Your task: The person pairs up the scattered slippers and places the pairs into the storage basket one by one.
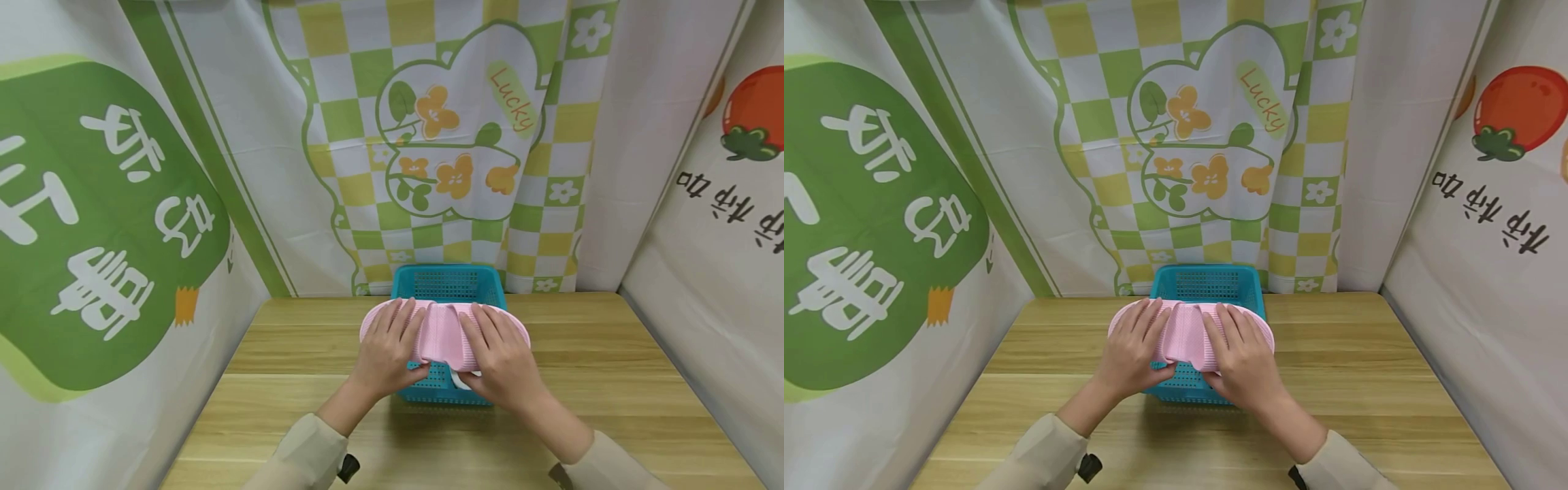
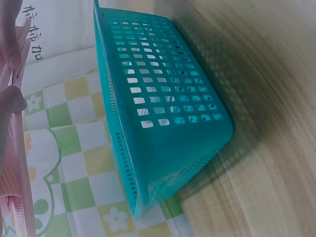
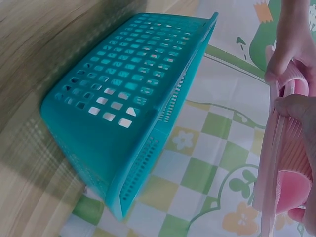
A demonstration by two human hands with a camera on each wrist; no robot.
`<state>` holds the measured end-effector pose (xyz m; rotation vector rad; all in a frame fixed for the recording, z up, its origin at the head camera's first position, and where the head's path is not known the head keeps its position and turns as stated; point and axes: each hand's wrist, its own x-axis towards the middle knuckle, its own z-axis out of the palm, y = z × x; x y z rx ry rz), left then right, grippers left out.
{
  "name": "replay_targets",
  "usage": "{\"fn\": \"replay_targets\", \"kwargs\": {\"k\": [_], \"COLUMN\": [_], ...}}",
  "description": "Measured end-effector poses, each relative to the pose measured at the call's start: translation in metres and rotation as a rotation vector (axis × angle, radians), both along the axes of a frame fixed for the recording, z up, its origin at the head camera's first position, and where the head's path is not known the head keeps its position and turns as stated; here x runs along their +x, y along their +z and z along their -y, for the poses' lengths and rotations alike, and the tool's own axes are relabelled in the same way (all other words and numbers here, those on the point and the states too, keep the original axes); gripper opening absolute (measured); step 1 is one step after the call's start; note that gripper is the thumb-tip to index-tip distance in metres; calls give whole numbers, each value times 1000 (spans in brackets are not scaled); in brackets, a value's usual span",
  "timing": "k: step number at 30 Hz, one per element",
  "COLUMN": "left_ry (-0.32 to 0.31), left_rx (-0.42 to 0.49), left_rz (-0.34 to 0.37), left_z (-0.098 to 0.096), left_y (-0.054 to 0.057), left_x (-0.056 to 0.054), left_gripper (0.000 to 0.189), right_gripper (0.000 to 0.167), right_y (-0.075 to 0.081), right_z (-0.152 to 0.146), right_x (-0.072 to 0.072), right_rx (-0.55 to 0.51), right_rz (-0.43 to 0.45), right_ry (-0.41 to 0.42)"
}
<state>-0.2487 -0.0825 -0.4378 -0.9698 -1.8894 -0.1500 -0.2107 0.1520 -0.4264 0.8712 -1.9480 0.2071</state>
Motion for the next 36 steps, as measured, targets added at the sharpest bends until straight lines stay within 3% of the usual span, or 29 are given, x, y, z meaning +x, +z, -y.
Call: {"fn": "replay_targets", "kwargs": {"k": [9,28,36], "left_ry": [-19,-52,-66], "left_rx": [7,16,7], "left_rz": [30,1,23], "left_z": [-2,2,5], "left_y": [1,1,2], "left_x": [0,-3,-4], "left_gripper": [91,91,89], "right_gripper": [92,91,88], "right_y": [3,4,10], "right_z": [6,6,-8], "right_x": [0,0,0], "right_rx": [-32,-20,105], "right_rz": [-21,-9,82], "right_ry": [17,-6,84]}}
